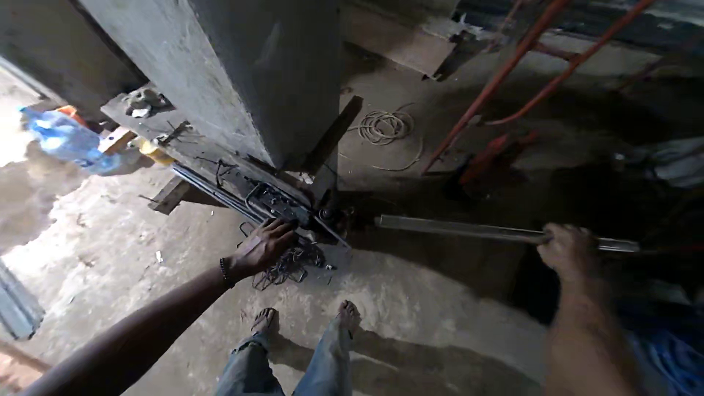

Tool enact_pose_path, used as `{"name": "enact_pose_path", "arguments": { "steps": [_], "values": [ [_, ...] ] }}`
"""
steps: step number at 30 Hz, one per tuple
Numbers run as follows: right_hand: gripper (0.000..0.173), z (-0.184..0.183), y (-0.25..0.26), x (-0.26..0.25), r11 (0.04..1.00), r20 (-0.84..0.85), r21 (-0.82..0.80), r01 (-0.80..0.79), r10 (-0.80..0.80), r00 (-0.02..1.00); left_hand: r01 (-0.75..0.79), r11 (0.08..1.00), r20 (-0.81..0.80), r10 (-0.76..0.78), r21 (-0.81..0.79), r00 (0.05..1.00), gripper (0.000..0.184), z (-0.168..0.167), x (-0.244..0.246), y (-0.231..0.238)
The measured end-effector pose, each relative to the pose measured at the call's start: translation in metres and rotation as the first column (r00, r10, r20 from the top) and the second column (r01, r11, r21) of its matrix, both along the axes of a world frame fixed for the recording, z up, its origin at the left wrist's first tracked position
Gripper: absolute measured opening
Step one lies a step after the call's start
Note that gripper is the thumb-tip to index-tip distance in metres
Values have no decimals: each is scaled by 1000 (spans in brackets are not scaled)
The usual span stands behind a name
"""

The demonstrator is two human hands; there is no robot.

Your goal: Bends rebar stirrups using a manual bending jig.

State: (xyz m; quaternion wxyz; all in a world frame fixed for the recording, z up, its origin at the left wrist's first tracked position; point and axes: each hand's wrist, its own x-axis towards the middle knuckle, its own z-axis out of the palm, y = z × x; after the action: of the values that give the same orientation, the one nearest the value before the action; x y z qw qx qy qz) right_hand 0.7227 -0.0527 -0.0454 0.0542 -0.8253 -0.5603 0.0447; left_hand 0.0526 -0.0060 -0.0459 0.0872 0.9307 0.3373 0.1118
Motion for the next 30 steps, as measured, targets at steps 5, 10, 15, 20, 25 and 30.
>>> {"name": "enact_pose_path", "arguments": {
  "steps": [5,10,15,20,25,30],
  "values": [
    [21,-8,-103,-34,982,-4,58,179,-179,984,46,997,72,-41,-69,997,32,6,-6,10],
    [31,-23,-220,-92,918,2,89,386,-387,922,57,968,54,-45,-243,998,31,27,-4,16],
    [30,-23,-293,-173,816,0,91,570,-573,820,-11,929,24,22,-371,999,42,43,-2,19],
    [35,-53,-362,-246,690,-52,184,700,-705,708,-26,910,-14,22,-415,1000,52,46,-2,21],
    [26,-17,-395,-363,571,130,31,820,-816,563,18,912,-15,-27,-409,1000,60,55,-3,25],
    [23,-12,-416,-458,481,101,46,875,-874,475,121,939,25,-119,-321,993,46,57,-23,46]
  ]
}}
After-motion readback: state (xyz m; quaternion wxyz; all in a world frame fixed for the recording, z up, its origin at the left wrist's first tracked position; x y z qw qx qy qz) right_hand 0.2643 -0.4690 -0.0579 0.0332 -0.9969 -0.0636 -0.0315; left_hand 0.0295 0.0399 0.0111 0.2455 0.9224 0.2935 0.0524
